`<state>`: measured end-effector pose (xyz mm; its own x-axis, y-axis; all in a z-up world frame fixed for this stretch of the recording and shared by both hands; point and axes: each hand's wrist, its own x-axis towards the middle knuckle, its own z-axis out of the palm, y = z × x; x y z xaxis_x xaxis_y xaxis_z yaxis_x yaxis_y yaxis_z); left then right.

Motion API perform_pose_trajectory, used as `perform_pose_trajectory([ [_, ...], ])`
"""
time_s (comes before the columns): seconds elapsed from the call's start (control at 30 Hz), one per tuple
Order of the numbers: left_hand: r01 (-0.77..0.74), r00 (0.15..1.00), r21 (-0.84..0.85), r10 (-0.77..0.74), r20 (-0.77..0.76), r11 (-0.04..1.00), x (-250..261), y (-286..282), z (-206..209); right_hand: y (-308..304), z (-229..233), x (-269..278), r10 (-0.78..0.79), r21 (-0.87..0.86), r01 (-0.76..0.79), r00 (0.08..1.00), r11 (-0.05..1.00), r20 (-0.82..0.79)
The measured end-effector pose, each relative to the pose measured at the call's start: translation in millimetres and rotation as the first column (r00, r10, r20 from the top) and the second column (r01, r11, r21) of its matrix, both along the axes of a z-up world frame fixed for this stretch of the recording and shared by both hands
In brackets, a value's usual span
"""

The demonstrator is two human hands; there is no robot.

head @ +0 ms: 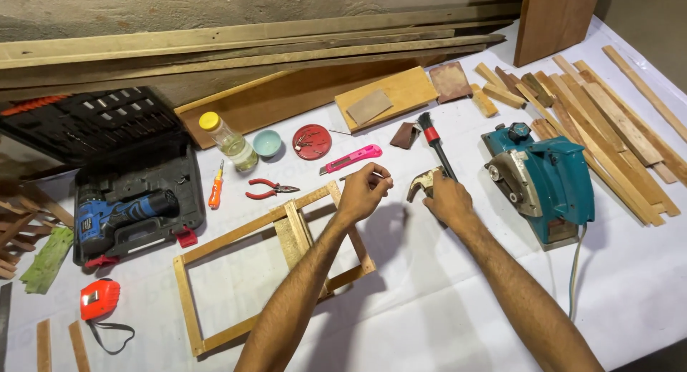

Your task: The person assembles a small wooden frame on a workbench, positioning thin wood strips across a rectangular frame and hammering nails to fasten them. They use a tape measure and steel ruler to check spacing, reposition the frame, and continue hammering nails into the joints.

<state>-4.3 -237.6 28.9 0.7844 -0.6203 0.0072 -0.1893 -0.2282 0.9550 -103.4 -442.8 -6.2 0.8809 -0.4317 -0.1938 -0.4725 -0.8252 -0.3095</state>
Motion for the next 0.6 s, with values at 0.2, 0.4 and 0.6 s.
perform_pose_trajectory([
  [0.2,0.003,1.0,0.092,-0.005,0.024,0.996,-10,-5,4,-12,-31,-2,0.046,-0.053,-0.036,0.977,0.998,0.206],
  [0.4,-0.034,0.995,0.044,0.03,0.096,0.998,-9,15,19,-1,1,-2,0.044,0.053,-0.055,0.981,0.997,0.191],
  [0.6,-0.237,0.954,-0.174,0.263,0.146,0.956,0,95,22,57,88,1,-0.173,0.576,-0.02,0.945,0.817,0.279],
])
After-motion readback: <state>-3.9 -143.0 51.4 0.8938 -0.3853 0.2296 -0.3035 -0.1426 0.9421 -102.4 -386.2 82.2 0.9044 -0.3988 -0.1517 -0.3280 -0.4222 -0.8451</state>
